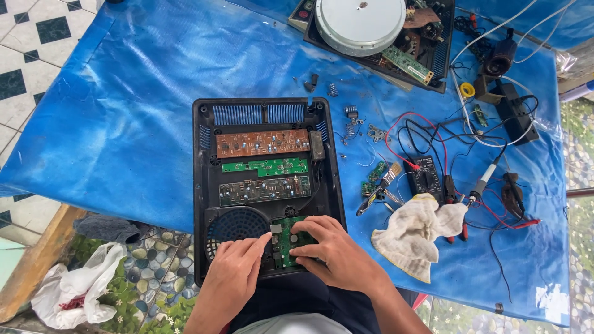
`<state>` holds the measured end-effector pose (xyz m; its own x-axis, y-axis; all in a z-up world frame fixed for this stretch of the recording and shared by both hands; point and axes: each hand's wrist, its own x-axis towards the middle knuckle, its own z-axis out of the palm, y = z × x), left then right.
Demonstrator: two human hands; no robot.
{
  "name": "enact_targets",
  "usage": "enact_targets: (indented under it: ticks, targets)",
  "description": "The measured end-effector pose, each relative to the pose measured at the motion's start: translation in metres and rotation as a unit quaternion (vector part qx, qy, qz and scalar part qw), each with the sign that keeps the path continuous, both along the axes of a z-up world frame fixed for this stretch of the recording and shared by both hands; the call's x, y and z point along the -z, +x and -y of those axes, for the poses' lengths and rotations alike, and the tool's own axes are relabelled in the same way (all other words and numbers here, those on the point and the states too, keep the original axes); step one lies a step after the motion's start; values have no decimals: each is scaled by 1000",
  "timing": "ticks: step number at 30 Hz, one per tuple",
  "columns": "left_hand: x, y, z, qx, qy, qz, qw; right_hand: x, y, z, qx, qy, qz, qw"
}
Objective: Placing and aligning electronic circuit boards into the housing of an induction cooktop during repair or assembly.
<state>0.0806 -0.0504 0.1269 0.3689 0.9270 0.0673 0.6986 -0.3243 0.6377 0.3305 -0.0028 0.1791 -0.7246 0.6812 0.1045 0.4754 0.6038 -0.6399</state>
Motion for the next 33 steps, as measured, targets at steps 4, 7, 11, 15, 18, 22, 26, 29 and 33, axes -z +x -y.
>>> enact_targets:
  ticks: [4,7,11,15,18,22,26,29,33]
  targets:
    - [-4,5,0,-20,-6,11,1000,-9,1,6,-6,-38,38,999]
    - [-7,6,-1,-19,-36,-4,999,-9,3,16,-20,-25,68,997]
    - [-8,4,-1,-4,-11,-7,1000,2,-3,26,12,51,76,996]
    - [-17,3,1,28,14,-9,999,10,-6,30,32,69,59,995]
    - [-12,-2,4,52,9,-57,997,14,-6,32,42,73,59,995]
    - [-10,-3,6,74,-17,-101,992,18,-8,37,57,78,66,993]
    - [-4,-2,7,66,42,-121,990,20,-8,38,70,80,50,993]
    - [2,-1,7,59,37,-117,991,21,-6,41,81,84,49,992]
    - [5,-2,7,68,26,-128,989,25,-2,49,150,71,91,982]
